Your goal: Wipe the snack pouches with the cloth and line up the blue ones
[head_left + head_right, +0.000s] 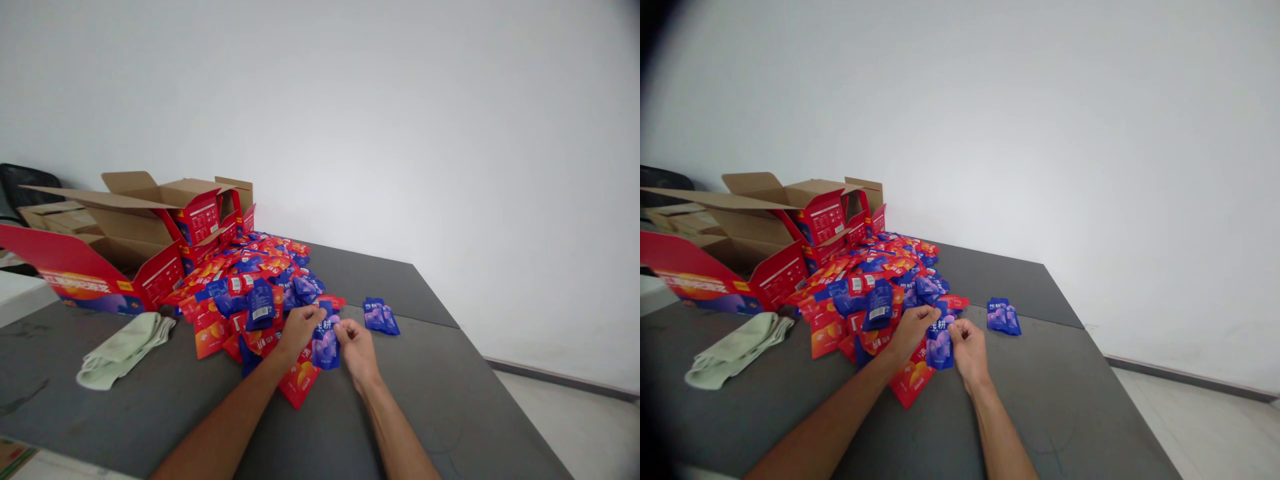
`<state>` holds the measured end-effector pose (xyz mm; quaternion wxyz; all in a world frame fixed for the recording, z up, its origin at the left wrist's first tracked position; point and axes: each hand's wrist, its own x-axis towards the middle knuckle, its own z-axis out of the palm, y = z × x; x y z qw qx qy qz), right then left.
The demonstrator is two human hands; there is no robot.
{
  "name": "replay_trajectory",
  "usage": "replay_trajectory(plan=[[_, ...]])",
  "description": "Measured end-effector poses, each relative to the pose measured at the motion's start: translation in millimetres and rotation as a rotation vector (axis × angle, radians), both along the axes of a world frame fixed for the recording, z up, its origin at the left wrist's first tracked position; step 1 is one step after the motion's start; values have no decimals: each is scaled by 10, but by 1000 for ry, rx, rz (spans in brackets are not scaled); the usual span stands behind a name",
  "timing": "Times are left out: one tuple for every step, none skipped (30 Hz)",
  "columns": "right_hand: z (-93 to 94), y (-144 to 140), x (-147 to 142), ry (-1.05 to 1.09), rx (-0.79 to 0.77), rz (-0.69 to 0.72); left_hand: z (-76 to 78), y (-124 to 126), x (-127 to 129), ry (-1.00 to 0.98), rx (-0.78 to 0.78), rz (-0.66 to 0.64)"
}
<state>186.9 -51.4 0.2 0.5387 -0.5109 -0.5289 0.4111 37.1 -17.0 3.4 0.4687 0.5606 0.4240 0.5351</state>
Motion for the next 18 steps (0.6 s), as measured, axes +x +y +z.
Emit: replay_trajectory(plan=[[2, 1, -6, -5, 3, -6, -6, 4, 2, 13, 3, 15], [12, -2, -10, -7, 2, -5, -15, 8, 4, 19, 7, 25], [29, -11, -11, -5, -3, 6, -24, 13, 5, 20, 12, 30], [48, -24, -7, 0, -13, 29, -33, 19, 4, 19, 12, 32], [68, -40, -1, 5, -30, 64, -41, 26, -1, 13, 8, 36], [84, -59, 8, 5, -52, 114, -48, 36, -10, 1, 0, 45], [95, -77, 18, -1, -81, 175, -54, 48, -23, -20, -13, 58], [99, -94, 28, -14, -110, 236, -59, 60, -37, -45, -31, 71], [96, -106, 36, -33, -136, 286, -62, 73, -51, -72, -51, 80], [88, -113, 42, -52, -158, 321, -64, 84, -62, -95, -69, 82], [75, -112, 47, -65, -174, 335, -64, 90, -68, -115, -82, 77], [62, -105, 52, -66, -180, 325, -62, 90, -65, -130, -93, 63], [49, -92, 59, -54, -181, 297, -59, 83, -54, -143, -109, 43], [38, -73, 70, -34, -176, 257, -58, 70, -34, -155, -132, 24], [29, -52, 85, -11, -171, 211, -59, 50, -5, -160, -161, 10], [21, -28, 107, 10, -164, 165, -67, 27, 31, -157, -193, -1], [12, -4, 133, 24, -157, 123, -84, 5, 73, -146, -222, -14], [1, 20, 163, 31, -149, 94, -109, -12, 119, -132, -236, -34]])
